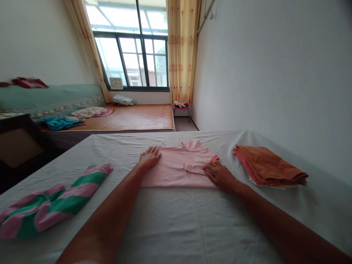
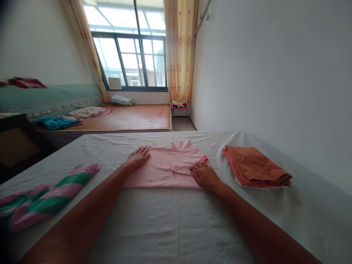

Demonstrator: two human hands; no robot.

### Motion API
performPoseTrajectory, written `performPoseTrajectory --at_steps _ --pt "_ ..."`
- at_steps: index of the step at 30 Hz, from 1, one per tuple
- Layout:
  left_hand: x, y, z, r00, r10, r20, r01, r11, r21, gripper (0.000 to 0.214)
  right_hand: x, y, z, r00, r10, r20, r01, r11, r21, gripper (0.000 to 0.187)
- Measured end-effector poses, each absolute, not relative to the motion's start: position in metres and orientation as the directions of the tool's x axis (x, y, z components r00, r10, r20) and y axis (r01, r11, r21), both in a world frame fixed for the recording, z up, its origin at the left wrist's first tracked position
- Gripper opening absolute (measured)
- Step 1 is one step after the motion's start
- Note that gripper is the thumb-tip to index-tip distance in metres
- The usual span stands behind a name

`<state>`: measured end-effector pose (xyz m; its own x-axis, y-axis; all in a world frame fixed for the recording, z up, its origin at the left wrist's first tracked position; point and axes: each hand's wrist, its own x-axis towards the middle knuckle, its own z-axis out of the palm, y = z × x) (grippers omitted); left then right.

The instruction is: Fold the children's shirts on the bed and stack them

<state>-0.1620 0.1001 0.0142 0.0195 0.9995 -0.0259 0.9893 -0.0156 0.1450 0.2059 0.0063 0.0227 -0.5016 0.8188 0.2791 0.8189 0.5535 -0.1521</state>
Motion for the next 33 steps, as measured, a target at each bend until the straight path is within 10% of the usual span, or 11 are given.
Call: performPoseTrajectory --at_steps 6,17,22,27,33 --pt "-0.195 0.112 0.008 -0.024 0.999 0.048 0.987 0.016 0.161 0.058 0.204 0.055 0.053 -0.548 0.834 0.066 0.819 0.551 -0.157 0.021" --pt "-0.204 0.133 0.014 -0.098 0.991 0.092 0.964 0.072 0.254 0.045 0.188 0.174 0.018 -0.071 0.984 0.161 0.942 0.120 -0.314 0.050" --pt "-0.204 0.142 0.019 -0.119 0.980 0.162 0.951 0.065 0.302 0.036 0.183 0.191 0.019 0.005 0.993 0.120 0.876 0.054 -0.480 0.033" --pt "-0.200 0.134 0.030 -0.076 0.972 0.221 0.943 -0.002 0.332 0.029 0.184 0.174 0.041 -0.093 0.990 0.103 0.784 0.137 -0.606 0.018" --pt "-0.205 0.094 0.049 -0.013 0.963 0.271 0.928 -0.089 0.362 0.026 0.198 0.101 0.065 -0.338 0.847 0.410 0.486 0.530 -0.695 0.008"
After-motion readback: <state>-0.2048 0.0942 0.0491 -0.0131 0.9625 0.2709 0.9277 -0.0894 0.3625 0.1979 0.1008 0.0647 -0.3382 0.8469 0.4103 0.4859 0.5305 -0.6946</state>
